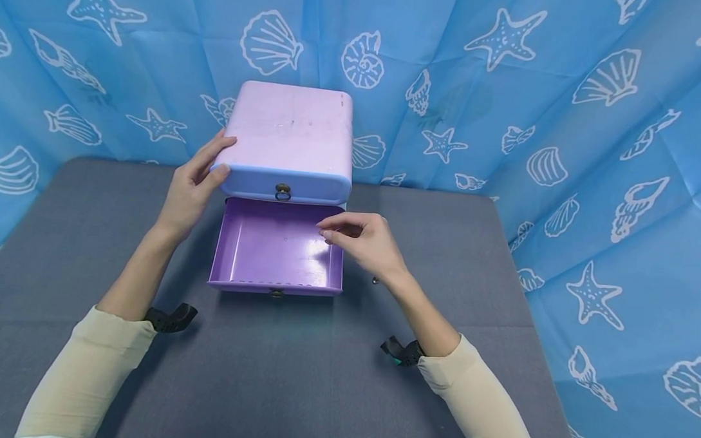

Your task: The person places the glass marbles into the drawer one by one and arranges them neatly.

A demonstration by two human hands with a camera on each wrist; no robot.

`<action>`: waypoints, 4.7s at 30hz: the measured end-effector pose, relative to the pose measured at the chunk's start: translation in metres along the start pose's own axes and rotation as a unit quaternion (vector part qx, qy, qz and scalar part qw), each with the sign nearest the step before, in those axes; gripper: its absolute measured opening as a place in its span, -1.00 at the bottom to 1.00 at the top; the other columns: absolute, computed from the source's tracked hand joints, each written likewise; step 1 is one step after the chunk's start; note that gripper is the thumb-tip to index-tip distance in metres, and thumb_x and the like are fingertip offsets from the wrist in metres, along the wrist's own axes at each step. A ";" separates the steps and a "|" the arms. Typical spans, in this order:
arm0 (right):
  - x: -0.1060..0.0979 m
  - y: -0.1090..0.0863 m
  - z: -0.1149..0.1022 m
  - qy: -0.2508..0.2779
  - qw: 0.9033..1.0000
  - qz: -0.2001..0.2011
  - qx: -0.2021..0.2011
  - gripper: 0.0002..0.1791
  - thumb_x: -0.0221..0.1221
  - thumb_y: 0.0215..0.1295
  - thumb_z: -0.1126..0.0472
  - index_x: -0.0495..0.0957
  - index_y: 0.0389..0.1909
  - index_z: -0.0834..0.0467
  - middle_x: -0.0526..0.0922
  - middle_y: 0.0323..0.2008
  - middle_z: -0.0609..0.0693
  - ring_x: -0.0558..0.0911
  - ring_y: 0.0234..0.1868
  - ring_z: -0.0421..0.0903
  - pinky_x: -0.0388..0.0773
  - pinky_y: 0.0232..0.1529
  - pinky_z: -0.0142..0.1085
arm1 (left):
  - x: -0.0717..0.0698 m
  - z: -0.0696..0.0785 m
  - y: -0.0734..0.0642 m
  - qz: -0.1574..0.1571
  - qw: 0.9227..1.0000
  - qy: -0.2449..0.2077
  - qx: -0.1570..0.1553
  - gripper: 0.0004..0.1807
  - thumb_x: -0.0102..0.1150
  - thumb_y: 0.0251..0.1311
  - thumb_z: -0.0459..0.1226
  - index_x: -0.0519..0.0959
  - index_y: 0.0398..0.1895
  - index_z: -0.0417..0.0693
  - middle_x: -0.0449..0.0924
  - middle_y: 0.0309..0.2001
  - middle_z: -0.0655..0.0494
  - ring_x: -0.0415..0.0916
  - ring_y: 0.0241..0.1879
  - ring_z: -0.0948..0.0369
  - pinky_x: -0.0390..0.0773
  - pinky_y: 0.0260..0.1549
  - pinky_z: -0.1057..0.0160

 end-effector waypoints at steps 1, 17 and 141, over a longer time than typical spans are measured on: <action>-0.002 -0.001 0.001 -0.004 1.000 0.002 0.000 -0.77 0.31 0.29 0.30 0.70 -0.08 0.30 0.75 -0.17 0.12 0.72 -0.20 -0.06 0.66 -0.13 -0.26 | 0.000 0.000 0.000 0.000 1.000 0.001 0.000 -0.53 0.07 0.39 -0.41 0.40 0.34 -0.36 0.13 0.50 -0.19 0.02 0.52 0.09 0.13 0.43 0.19; -0.037 -0.030 0.033 -0.028 0.999 0.036 0.022 -0.81 0.32 0.29 0.28 0.72 -0.11 0.24 0.74 -0.17 0.22 0.72 -0.24 -0.05 0.67 -0.19 -0.28 | 0.002 -0.003 0.001 -0.001 1.000 -0.006 0.002 -0.53 0.08 0.38 -0.43 0.40 0.33 -0.36 0.15 0.49 -0.20 0.02 0.52 0.09 0.13 0.43 0.18; -0.037 -0.031 0.029 -0.062 0.998 0.002 -0.007 -0.81 0.34 0.24 0.37 0.71 -0.13 0.22 0.71 -0.18 0.08 0.69 -0.23 -0.06 0.67 -0.18 -0.32 | 0.001 0.000 0.002 -0.002 1.000 -0.008 0.008 -0.52 0.04 0.39 -0.42 0.37 0.35 -0.38 0.10 0.50 -0.23 -0.01 0.52 0.07 0.09 0.44 0.22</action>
Point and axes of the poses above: each hand's wrist, its own y-axis towards the middle knuckle, its own x-axis out of the palm, z = x × y, the point moved 9 cm from there along y, towards the middle knuckle
